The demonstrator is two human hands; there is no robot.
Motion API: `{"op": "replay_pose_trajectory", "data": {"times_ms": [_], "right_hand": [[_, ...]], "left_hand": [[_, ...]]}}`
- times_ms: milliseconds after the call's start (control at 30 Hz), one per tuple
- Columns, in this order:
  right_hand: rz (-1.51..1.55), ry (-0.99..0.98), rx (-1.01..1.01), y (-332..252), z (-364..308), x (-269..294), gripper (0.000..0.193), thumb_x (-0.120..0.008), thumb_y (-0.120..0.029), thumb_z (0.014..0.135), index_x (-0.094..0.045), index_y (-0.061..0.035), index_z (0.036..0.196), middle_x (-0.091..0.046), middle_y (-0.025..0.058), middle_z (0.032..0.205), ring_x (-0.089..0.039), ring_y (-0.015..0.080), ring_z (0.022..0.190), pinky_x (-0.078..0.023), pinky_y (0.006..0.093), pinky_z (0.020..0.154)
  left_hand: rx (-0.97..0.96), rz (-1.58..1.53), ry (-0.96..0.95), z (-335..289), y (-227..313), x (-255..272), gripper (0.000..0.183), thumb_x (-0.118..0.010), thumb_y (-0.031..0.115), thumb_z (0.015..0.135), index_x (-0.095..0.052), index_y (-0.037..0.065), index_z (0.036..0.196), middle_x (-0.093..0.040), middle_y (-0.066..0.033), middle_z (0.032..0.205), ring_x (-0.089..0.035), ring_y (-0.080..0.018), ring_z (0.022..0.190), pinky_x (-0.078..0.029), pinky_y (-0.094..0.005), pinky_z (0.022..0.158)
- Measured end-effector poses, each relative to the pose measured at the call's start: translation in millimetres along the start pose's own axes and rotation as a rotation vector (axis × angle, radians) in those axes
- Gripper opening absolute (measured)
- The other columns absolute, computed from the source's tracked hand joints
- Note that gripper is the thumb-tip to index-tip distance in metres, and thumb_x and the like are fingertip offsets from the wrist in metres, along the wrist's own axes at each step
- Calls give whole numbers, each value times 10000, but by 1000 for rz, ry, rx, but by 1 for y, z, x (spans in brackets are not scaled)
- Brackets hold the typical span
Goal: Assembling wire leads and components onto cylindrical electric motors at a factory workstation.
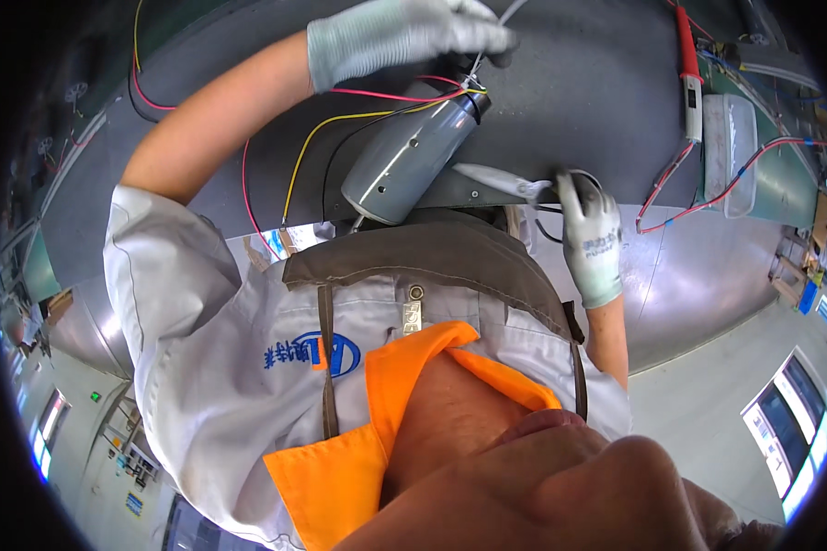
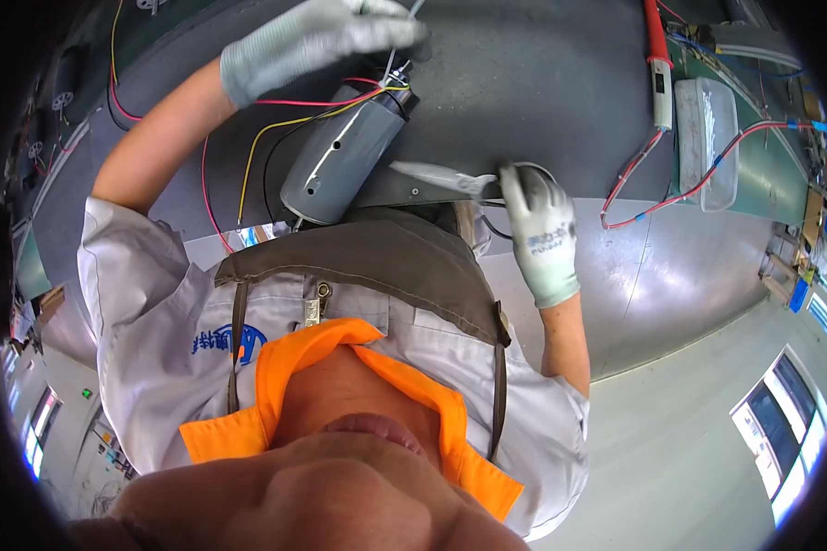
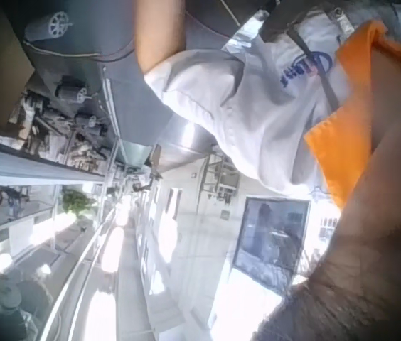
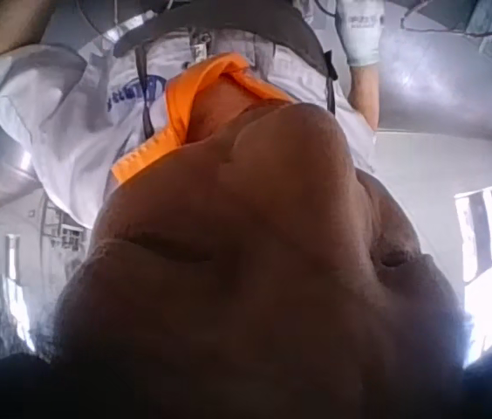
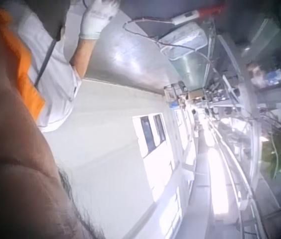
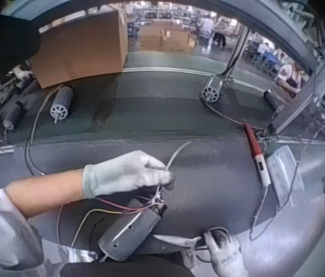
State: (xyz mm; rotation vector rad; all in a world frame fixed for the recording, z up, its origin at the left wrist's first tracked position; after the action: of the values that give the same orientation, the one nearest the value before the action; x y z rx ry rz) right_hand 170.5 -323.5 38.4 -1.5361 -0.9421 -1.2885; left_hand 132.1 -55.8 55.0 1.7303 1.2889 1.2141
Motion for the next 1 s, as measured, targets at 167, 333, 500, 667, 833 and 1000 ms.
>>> {"op": "replay_pose_trajectory", "data": {"times_ms": [167, 333, 500, 667, 833, 1000], "right_hand": [[978, 80, -445, 52, -20, 0, 652, -636, 102, 788, -496, -9, 1415, -597, 193, 1327, -621, 284, 1170, -491, 370, 979], [870, -156, -298, 26, 39, 9, 636, -749, -149, 846, -494, 12, 1406, -646, 207, 1222, -646, 298, 1116, -493, 361, 958], [606, -170, 109, -28, 86, 40, 692, -764, -386, 846, -517, -21, 1379, -636, 263, 1160, -636, 425, 1042, -509, 416, 895], [400, -246, 99, -42, 93, 48, 681, -781, -371, 828, -527, -32, 1361, -676, 220, 1009, -659, 410, 936, -518, 443, 801], [247, -75, -126, 7, 85, 39, 602, -781, -279, 834, -546, -43, 1336, -680, 208, 941, -673, 392, 884, -517, 454, 757], [301, 1, -82, 22, 84, 44, 465, -736, -245, 893, -606, -24, 1281, -712, 180, 956, -685, 307, 841, -532, 399, 750]], "left_hand": [[-375, -512, 2, -32, 24, 17, 357, -572, 292, 1032, -677, -38, 1119, -688, -41, 995, -633, -112, 872, -510, -273, 804], [-56, -818, -12, -14, -4, 9, 372, -566, 303, 1035, -674, -44, 1116, -682, -63, 973, -648, -143, 869, -525, -290, 785], [-123, -833, -24, -21, -1, 7, 380, -565, 309, 1035, -674, -48, 1109, -678, -68, 963, -652, -149, 838, -531, -283, 757], [-187, -606, 122, -32, -7, 22, 376, -568, 326, 1032, -684, -19, 1126, -689, -61, 997, -646, -164, 918, -513, -317, 860], [-406, -64, -48, -140, 15, 37, 291, -636, 245, 945, -719, 3, 1084, -698, -139, 1113, -674, -278, 962, -517, -371, 906], [-542, 159, 143, -203, 27, 17, 514, -775, 372, 818, -699, -16, 1147, -635, -228, 1228, -624, -427, 1097, -503, -472, 945]]}}
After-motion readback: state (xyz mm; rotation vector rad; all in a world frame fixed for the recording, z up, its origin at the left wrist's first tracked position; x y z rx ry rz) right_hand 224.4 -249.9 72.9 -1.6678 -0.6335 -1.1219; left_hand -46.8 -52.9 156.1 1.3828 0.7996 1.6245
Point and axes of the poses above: each hand's wrist, its own z-axis towards the middle knuckle, its own x-axis out of the back of the hand, y = z × x, the point moved 9 cm from there along z, towards the middle knuckle
